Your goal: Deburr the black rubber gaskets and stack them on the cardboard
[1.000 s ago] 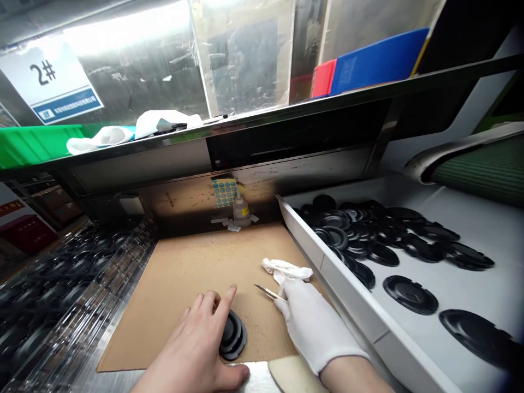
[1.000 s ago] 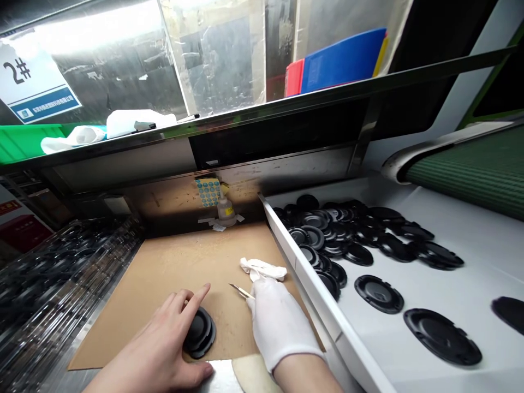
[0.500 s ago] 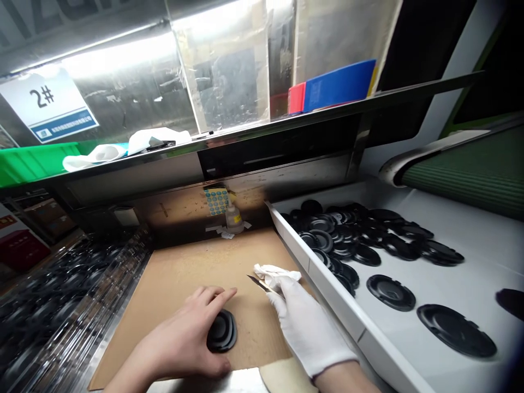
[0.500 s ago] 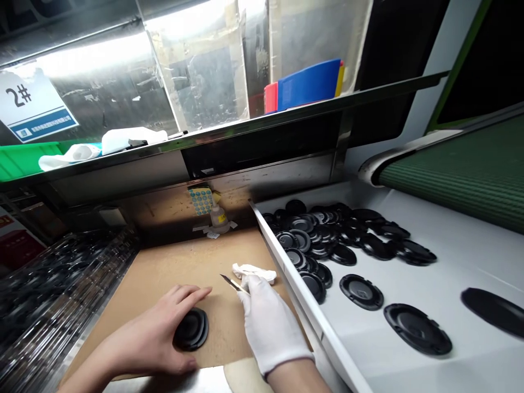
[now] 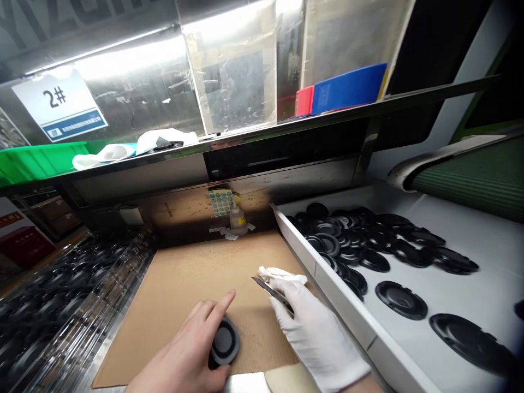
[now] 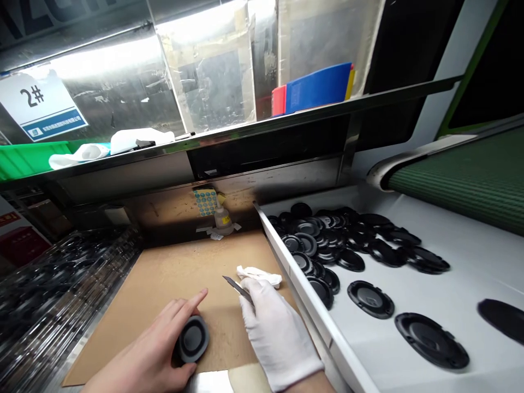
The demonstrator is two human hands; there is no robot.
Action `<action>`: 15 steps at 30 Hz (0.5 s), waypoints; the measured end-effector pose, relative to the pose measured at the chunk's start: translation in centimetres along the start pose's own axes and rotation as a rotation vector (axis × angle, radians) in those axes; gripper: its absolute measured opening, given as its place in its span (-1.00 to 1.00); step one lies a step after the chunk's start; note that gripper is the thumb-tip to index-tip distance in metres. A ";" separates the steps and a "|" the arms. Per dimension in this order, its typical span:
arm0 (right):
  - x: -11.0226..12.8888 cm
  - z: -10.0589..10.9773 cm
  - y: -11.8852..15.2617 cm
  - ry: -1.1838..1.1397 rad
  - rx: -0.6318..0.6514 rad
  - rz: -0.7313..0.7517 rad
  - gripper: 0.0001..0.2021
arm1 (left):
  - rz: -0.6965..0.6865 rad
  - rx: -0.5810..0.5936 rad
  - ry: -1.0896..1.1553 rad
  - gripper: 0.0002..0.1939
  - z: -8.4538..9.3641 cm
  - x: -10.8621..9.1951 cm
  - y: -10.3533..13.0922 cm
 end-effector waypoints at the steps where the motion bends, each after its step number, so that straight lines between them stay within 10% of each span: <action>1: 0.1 0.2 0.0 0.004 0.000 0.025 -0.66 | -0.038 0.035 0.018 0.19 0.1 0.2 0.3; 7: 2.1 0.9 0.3 0.030 0.075 0.218 -0.63 | 0.001 -0.029 0.144 0.29 -1.2 3.6 1.6; 15: 7.2 -3.3 0.5 0.222 0.334 0.665 -0.73 | -0.059 -0.258 0.238 0.23 -2.9 5.2 1.9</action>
Point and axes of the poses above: each hand's wrist, its own y-axis away from the middle knuckle, its own z-axis out of the back of the hand, x = y × z, the point moved 4 cm from there along -y, towards the middle knuckle, and after that the axes turned 5 degrees about y, right-handed, at the moved point
